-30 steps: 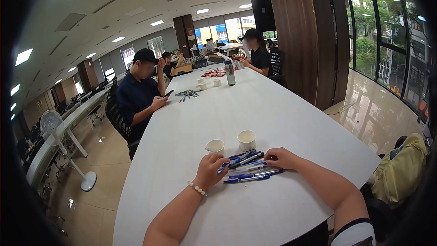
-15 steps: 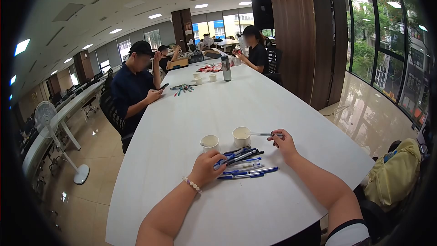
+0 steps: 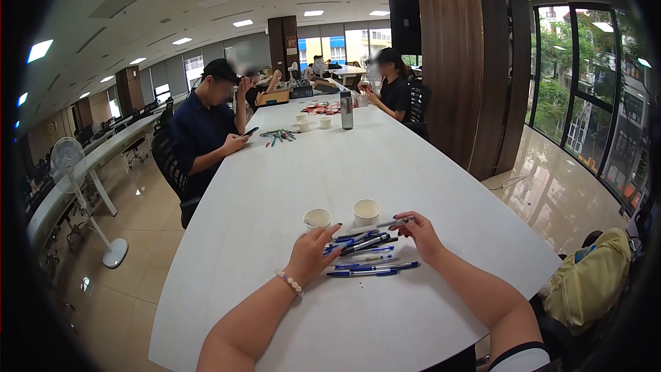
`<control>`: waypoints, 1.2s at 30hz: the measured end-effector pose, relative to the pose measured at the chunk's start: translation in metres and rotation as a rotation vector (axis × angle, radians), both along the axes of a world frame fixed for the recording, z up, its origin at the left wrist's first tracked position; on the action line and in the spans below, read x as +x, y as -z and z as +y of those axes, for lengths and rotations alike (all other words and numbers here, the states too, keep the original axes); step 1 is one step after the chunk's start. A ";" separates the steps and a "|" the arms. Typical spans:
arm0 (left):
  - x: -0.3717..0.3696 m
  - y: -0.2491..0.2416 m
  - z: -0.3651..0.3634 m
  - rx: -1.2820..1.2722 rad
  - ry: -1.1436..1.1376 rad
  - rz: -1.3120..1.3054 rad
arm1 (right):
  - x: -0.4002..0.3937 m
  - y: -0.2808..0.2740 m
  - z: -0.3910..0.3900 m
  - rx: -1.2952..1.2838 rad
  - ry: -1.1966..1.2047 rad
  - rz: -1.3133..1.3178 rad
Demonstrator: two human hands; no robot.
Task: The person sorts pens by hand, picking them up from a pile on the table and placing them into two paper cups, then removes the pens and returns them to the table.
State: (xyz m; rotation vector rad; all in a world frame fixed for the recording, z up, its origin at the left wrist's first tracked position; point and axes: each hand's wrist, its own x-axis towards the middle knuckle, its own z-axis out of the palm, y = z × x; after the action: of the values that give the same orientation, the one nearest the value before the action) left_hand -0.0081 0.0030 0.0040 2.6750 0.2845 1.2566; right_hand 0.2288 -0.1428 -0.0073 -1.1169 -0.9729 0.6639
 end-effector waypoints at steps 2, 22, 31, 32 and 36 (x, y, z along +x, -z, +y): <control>0.000 -0.001 -0.002 0.011 0.006 -0.005 | -0.010 -0.004 0.000 -0.007 -0.145 0.008; -0.011 -0.021 0.024 0.053 -0.230 -0.453 | 0.013 0.001 -0.007 -0.364 0.115 -1.025; -0.006 0.008 0.029 0.195 -0.466 -0.155 | 0.004 0.011 0.007 -0.163 0.187 -1.265; -0.006 0.008 0.027 0.213 -0.481 -0.202 | 0.003 0.011 0.007 -0.151 0.186 -1.261; -0.011 0.007 0.018 0.388 -0.400 -0.256 | 0.000 0.007 0.005 -0.205 0.173 -1.291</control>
State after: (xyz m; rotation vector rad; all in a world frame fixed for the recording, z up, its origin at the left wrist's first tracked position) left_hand -0.0191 0.0215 -0.0032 2.8081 0.6187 1.9307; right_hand 0.2288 -0.1379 -0.0142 -1.8231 -1.8639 -0.2134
